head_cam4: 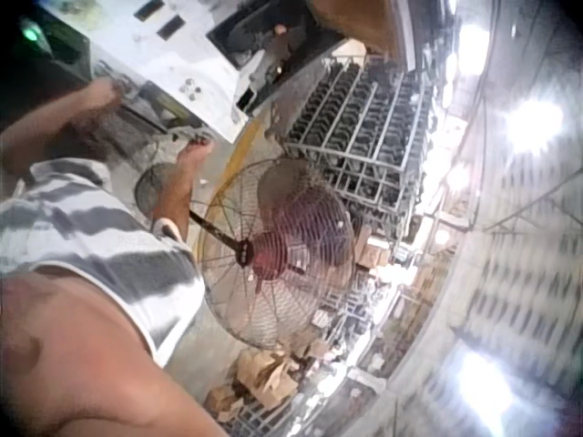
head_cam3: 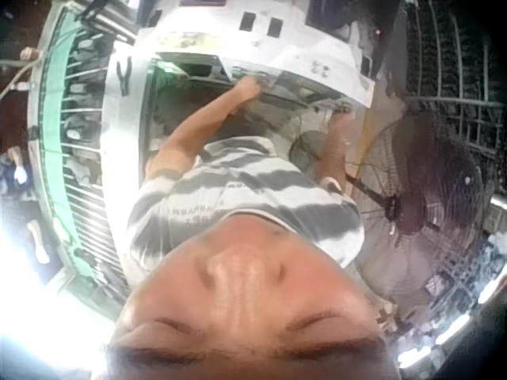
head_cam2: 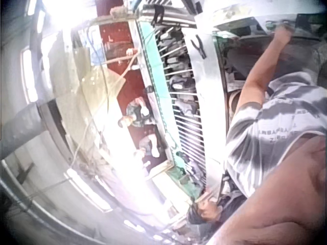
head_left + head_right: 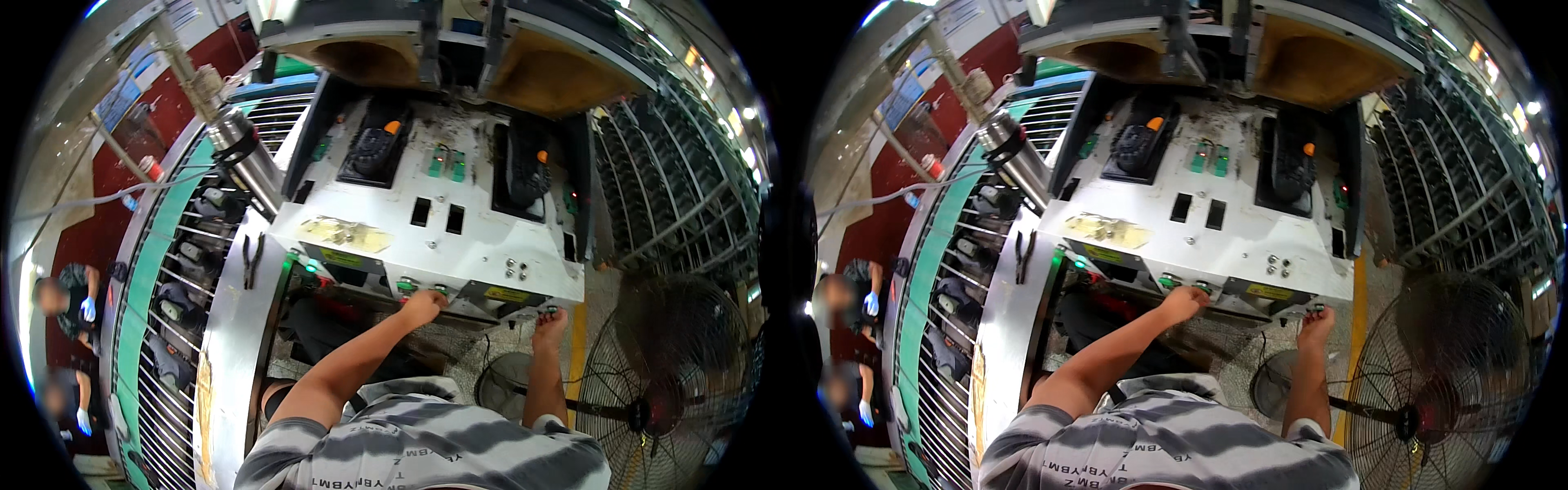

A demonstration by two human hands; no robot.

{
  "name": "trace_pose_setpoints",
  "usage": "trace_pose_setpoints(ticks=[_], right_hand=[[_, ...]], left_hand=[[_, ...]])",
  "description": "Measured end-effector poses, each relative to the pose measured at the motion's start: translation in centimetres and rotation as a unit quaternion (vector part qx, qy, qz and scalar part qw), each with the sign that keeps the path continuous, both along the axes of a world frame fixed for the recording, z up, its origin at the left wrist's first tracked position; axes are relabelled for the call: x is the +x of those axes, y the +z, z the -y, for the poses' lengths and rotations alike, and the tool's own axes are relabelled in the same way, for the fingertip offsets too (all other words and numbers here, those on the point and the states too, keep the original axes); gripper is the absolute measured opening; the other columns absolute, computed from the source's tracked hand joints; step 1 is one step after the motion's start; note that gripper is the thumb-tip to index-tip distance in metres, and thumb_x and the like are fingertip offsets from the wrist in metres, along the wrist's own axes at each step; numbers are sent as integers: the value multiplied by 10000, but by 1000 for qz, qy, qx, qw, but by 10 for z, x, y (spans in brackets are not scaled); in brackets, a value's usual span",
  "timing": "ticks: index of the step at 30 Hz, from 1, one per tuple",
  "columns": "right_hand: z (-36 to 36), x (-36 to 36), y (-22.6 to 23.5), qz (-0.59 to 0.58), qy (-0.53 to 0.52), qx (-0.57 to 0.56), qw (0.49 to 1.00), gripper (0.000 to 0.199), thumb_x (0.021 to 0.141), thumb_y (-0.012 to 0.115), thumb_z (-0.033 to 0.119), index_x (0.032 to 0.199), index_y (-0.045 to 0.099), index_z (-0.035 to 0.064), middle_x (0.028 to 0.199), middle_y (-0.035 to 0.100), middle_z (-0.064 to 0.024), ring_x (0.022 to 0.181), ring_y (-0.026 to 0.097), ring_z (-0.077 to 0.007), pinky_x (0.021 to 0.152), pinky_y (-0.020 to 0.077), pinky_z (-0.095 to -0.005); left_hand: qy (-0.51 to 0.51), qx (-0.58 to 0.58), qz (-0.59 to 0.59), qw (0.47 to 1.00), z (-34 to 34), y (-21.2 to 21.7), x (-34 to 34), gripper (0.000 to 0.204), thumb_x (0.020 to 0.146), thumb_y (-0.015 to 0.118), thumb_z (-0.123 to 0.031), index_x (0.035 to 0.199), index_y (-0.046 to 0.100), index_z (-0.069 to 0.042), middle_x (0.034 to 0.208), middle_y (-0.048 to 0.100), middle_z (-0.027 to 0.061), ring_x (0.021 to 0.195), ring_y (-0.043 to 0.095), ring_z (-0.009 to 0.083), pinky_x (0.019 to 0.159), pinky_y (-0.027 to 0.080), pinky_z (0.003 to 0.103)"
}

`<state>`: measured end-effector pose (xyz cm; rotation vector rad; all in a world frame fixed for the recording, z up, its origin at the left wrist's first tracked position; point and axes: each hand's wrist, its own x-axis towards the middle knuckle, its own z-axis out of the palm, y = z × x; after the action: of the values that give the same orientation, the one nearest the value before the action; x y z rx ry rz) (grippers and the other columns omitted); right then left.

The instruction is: The person picks up a shoe from a conveyor belt, places it into a press machine to attach the sole, presses buttons to operate the machine, and then removes the shoe and places it back onto the conveyor belt.

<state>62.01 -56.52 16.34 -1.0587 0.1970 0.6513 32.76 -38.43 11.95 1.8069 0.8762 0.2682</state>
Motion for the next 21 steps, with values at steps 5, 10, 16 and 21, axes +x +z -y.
trace_pose_setpoints(ticks=[5,10,16,21], right_hand=[[-16,-55,-70,285,159,-126,937,160,848,594,112,771,455,95,688,393,-13,597,369,-125,559,353,-308],[-116,-214,-20,589,376,37,714,98,773,645,50,780,549,33,706,535,-100,642,535,-231,577,433,-333],[-340,-286,89,742,228,45,629,489,738,704,138,1179,535,9,1127,575,-153,1067,541,-325,947,418,-409],[-478,-276,146,752,114,-260,595,657,701,661,465,1230,554,92,1250,532,-222,1147,526,-375,957,441,-459]], left_hand=[[-53,-199,195,959,8,100,-51,307,991,477,-195,1105,633,43,1120,669,123,1037,619,202,933,461,334],[-122,-3,470,874,65,340,-155,599,1014,368,-452,1362,460,27,1324,549,145,1195,532,272,992,398,371],[28,192,699,688,173,424,-184,510,1023,375,-360,1221,569,69,1261,570,242,1180,558,325,1022,433,390],[-2,333,554,763,191,420,-272,438,1011,382,-284,1121,596,83,1130,610,276,1005,638,345,884,516,374]])
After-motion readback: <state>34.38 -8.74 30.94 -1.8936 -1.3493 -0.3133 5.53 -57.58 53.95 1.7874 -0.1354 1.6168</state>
